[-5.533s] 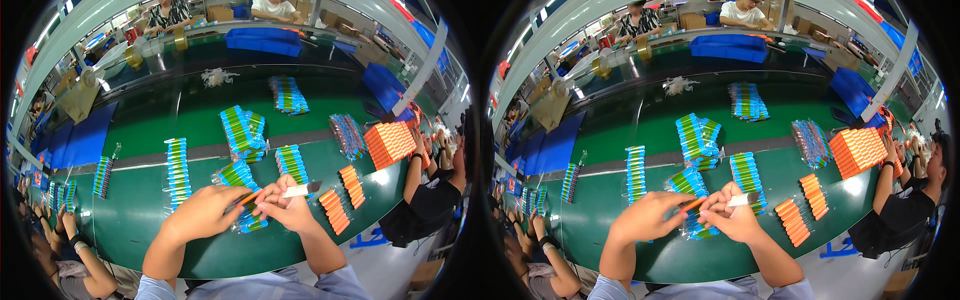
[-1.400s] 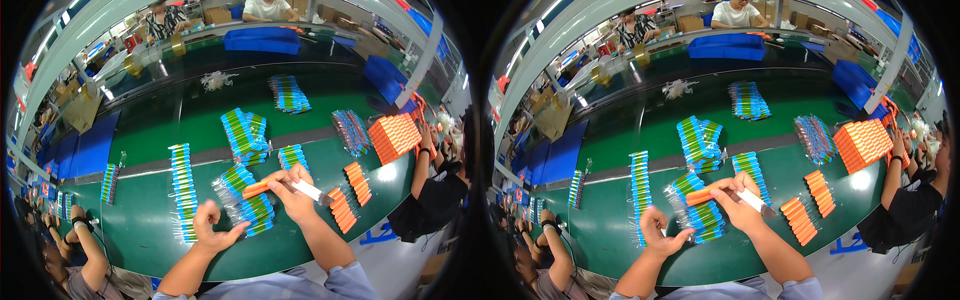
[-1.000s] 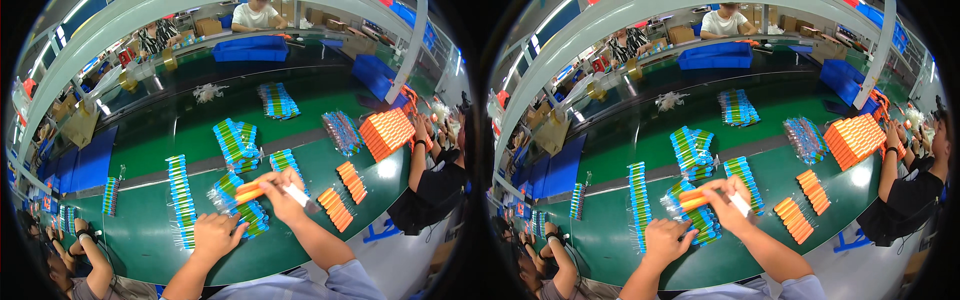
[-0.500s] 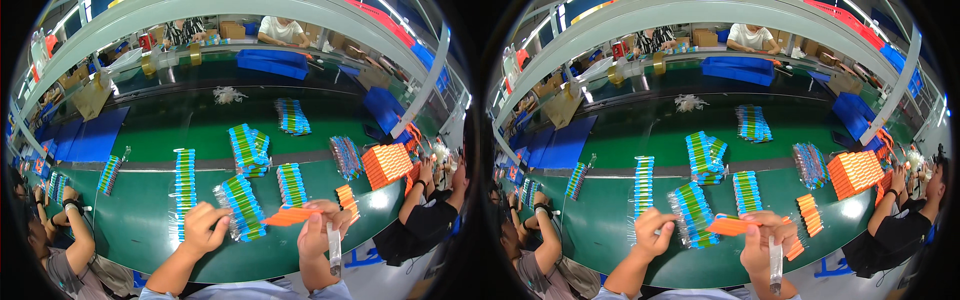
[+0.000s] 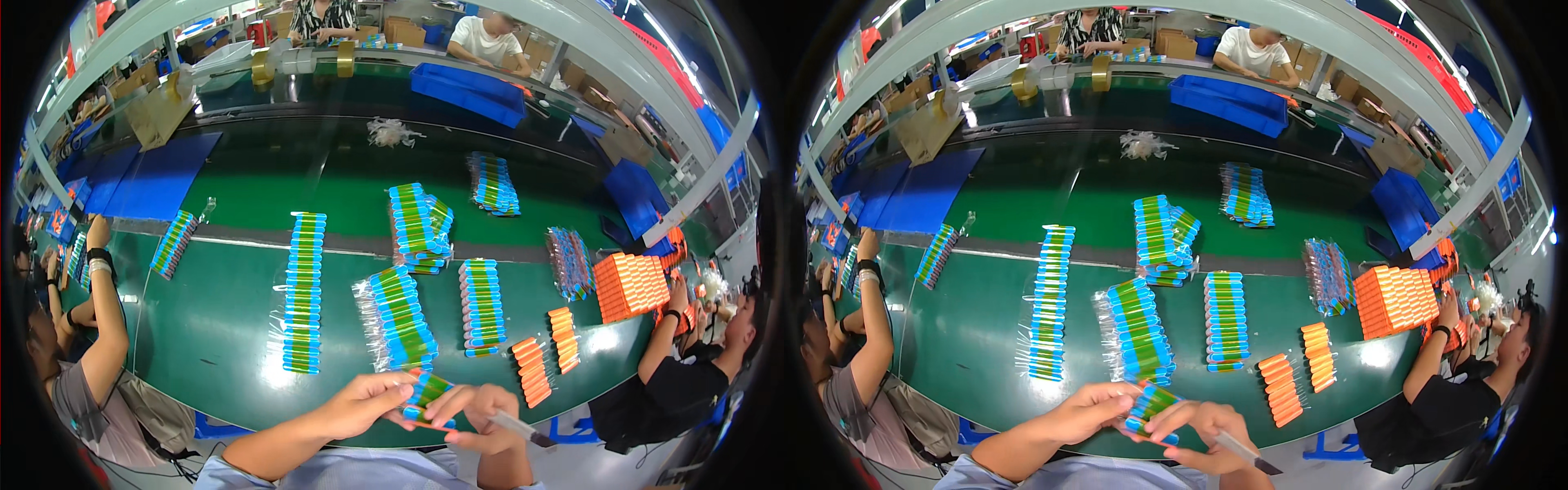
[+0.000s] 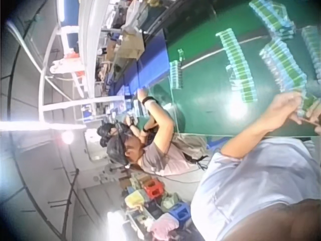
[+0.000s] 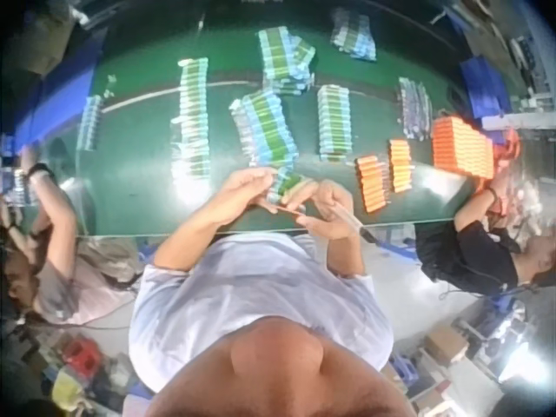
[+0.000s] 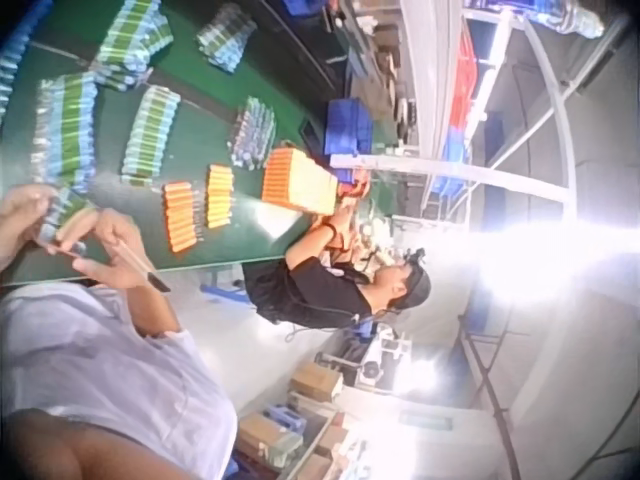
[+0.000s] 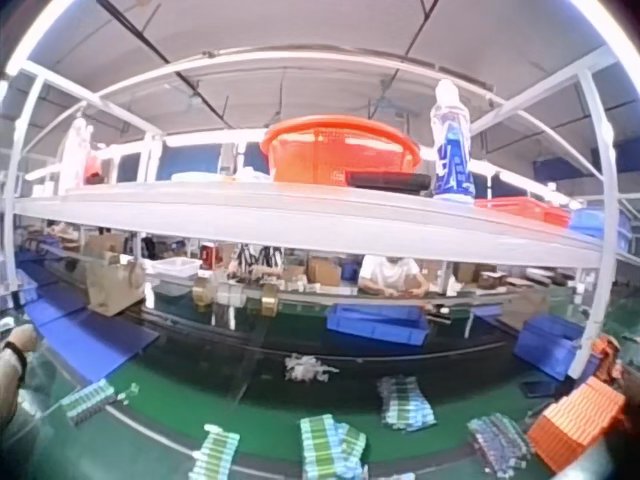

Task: The person assembles and organizes small plastic components by hand on a production line.

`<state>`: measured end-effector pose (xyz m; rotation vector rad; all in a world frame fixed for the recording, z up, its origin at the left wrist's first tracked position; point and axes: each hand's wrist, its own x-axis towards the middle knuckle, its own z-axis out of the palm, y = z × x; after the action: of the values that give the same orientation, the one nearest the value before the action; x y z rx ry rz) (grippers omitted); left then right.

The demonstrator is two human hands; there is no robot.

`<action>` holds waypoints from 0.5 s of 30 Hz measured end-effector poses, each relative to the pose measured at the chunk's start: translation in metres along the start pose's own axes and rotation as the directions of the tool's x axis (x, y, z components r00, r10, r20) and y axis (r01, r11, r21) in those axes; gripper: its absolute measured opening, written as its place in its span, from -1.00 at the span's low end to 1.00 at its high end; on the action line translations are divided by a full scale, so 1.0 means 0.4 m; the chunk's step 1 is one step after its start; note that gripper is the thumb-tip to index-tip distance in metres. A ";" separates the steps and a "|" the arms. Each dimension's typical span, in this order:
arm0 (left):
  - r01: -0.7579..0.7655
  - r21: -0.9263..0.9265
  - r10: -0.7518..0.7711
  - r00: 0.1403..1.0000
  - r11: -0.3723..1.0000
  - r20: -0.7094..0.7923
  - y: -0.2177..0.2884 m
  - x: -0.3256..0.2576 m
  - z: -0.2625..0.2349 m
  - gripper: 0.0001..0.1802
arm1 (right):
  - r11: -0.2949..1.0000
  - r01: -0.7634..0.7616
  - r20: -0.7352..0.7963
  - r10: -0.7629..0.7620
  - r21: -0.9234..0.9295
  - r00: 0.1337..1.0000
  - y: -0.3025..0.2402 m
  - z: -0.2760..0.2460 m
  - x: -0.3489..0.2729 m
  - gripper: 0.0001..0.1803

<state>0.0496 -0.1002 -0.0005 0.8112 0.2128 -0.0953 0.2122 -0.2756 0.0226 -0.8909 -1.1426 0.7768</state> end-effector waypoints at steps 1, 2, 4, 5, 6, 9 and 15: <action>-0.005 0.151 0.012 0.999 0.988 -0.040 -0.020 0.004 -0.020 -0.49 | 0.998 0.015 0.035 -0.017 0.053 0.999 0.011 -0.008 -0.008 -0.58; -0.005 0.300 0.030 0.996 0.954 -0.079 -0.031 0.004 -0.030 -0.57 | 0.998 0.009 0.040 -0.011 0.054 0.999 0.014 -0.009 -0.018 -0.58; -0.103 0.142 0.115 0.990 0.985 -0.084 -0.033 -0.010 -0.006 -0.65 | 0.876 0.126 -0.319 0.033 0.465 0.947 0.014 -0.013 -0.043 -0.59; -0.147 0.202 0.162 0.985 0.968 -0.056 -0.044 -0.026 -0.018 -0.66 | 0.939 0.041 -0.370 0.095 0.342 0.924 0.012 -0.047 -0.067 -0.58; -0.191 0.262 0.204 0.979 0.946 -0.024 -0.051 -0.042 -0.031 -0.67 | 0.939 0.037 -0.368 0.098 0.343 0.925 -0.006 -0.068 -0.082 -0.58; -0.175 0.461 0.198 0.980 0.870 0.000 -0.033 -0.094 -0.049 -0.71 | 0.516 -0.822 -0.619 0.571 -0.240 0.539 -0.016 -0.093 -0.095 -0.56; -0.307 0.445 0.265 0.952 0.841 0.156 -0.045 -0.165 -0.110 -0.74 | -0.108 -0.699 -0.670 0.421 -0.707 0.612 -0.009 -0.057 -0.111 -0.28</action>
<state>-0.0242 -0.0803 -0.0277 1.3099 -0.0233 0.1067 0.2239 -0.3203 0.0036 -2.7320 -0.8778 0.4731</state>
